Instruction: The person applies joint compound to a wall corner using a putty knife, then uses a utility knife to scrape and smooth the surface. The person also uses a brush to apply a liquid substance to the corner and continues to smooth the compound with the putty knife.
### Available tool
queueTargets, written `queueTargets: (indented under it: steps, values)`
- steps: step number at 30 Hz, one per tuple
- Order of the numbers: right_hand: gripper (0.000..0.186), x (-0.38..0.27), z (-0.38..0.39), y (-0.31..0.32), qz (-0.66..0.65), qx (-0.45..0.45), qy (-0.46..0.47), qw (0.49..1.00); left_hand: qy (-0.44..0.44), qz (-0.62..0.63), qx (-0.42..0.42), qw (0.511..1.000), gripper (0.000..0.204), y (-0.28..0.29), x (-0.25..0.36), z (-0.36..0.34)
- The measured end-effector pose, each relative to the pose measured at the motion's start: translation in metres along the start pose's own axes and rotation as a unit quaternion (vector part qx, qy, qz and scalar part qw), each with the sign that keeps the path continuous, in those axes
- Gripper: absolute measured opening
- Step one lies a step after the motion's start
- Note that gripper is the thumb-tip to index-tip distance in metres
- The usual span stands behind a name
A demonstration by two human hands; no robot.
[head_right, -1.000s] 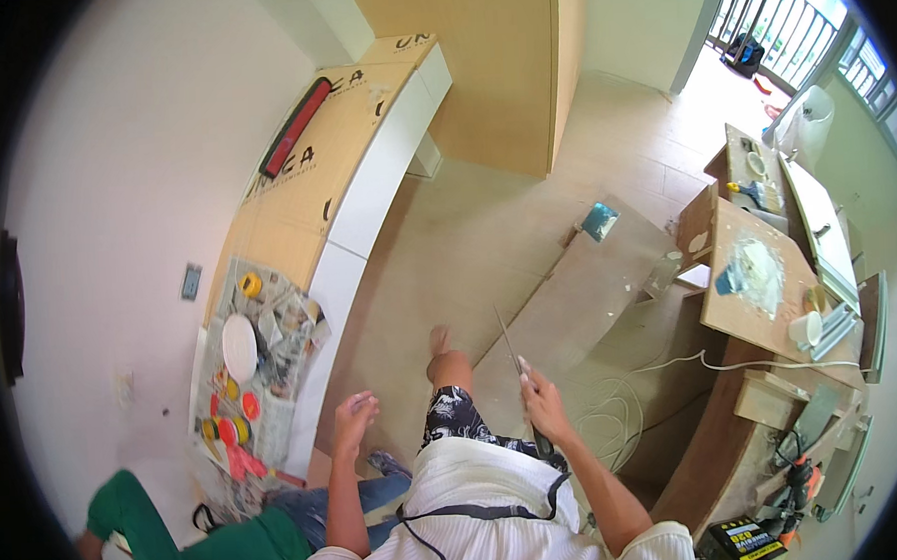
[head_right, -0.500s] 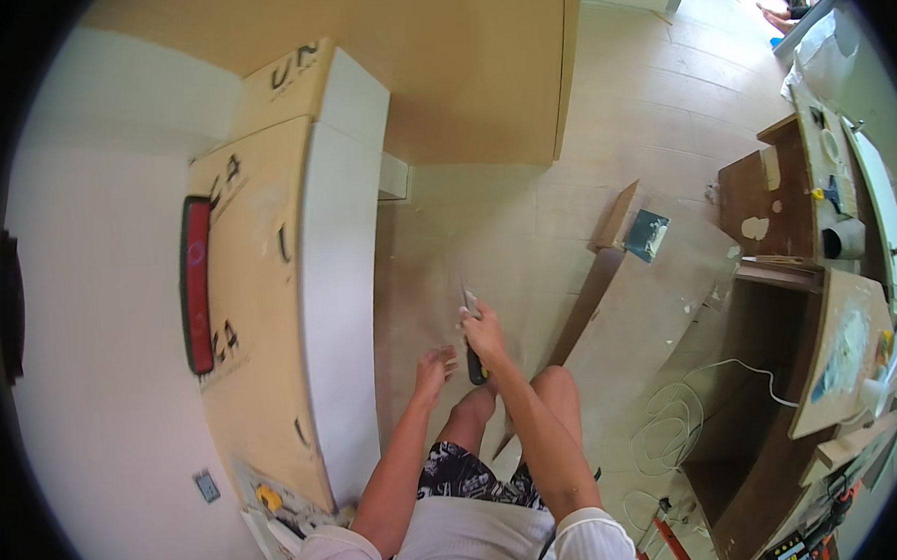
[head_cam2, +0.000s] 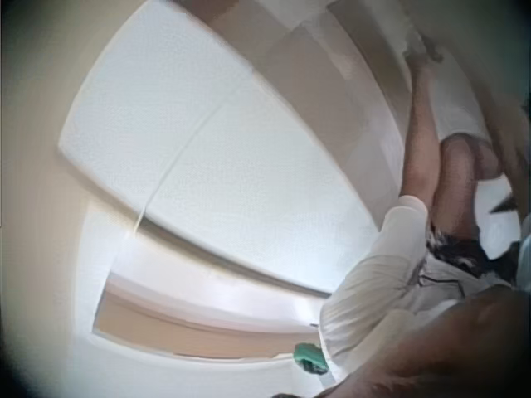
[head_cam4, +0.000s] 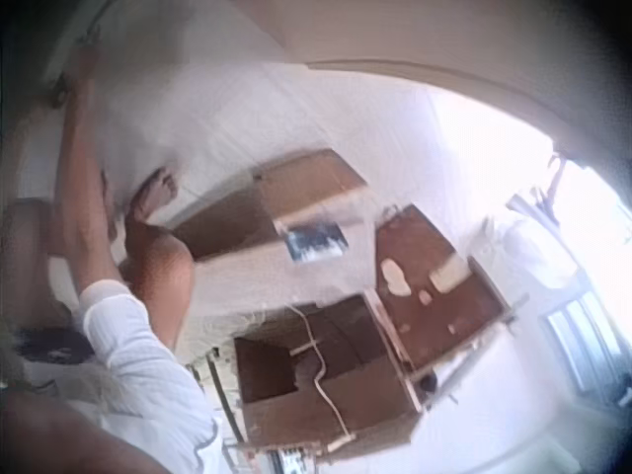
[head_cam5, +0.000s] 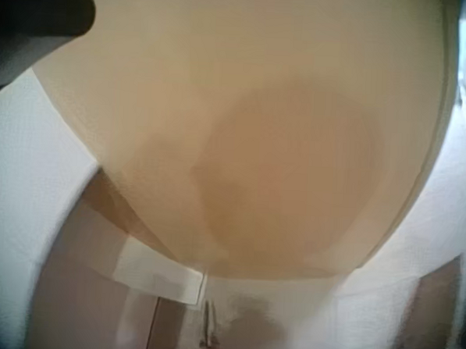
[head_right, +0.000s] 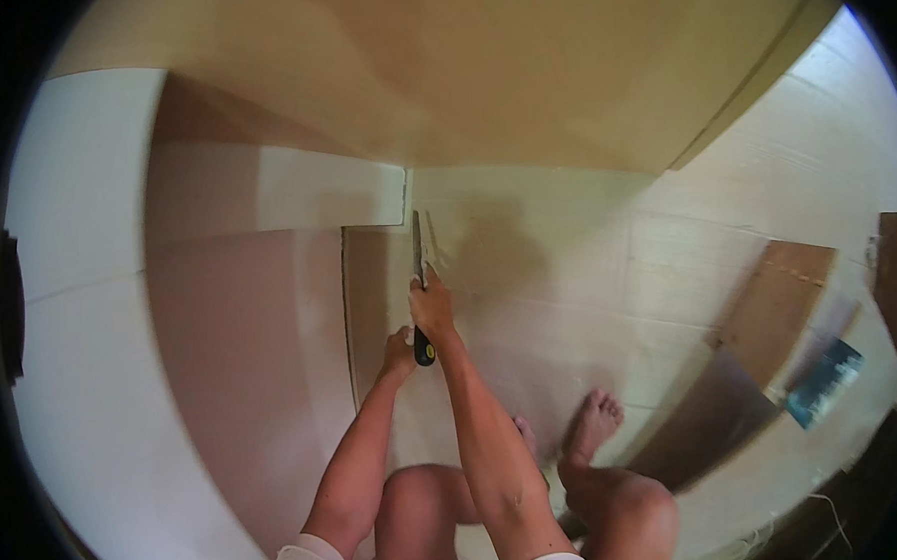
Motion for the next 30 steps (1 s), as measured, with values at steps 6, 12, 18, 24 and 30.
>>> queueTargets:
  steps: [6, 12, 18, 24, 30]
  values:
    - [0.049, 0.03, -0.095, -0.02, 0.007, -0.038, 0.05, 0.998, -0.019, -0.096, 0.023, 0.995, 0.113, -0.011, -0.052, -0.164]
    - [0.048, 0.061, -0.156, -0.018, 0.063, -0.011, 0.146, 0.987, -0.12, -0.057, 0.025, 0.991, 0.125, -0.038, -0.045, -0.209]
    - [0.049, 0.056, -0.175, -0.022, 0.056, -0.002, 0.177, 0.983, -0.094, -0.076, 0.074, 0.99, 0.136, -0.021, -0.04, -0.189]
    - [0.049, 0.059, -0.186, -0.025, 0.093, -0.016, 0.166, 0.982, -0.047, -0.092, 0.071, 0.992, 0.139, -0.016, -0.023, -0.176]
    - [0.048, 0.056, -0.184, -0.03, 0.093, -0.028, 0.143, 0.985, -0.084, -0.051, 0.063, 0.993, 0.136, -0.016, -0.024, -0.174]
Point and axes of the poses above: each hand's wrist, its own z-axis away from the middle knuckle, its own y-axis out of the back of the hand, x = y × z, the point moved 10 cm from there along -z, towards the middle knuckle, and after that the axes turned 10 degrees about -x, right-handed, at the moved point
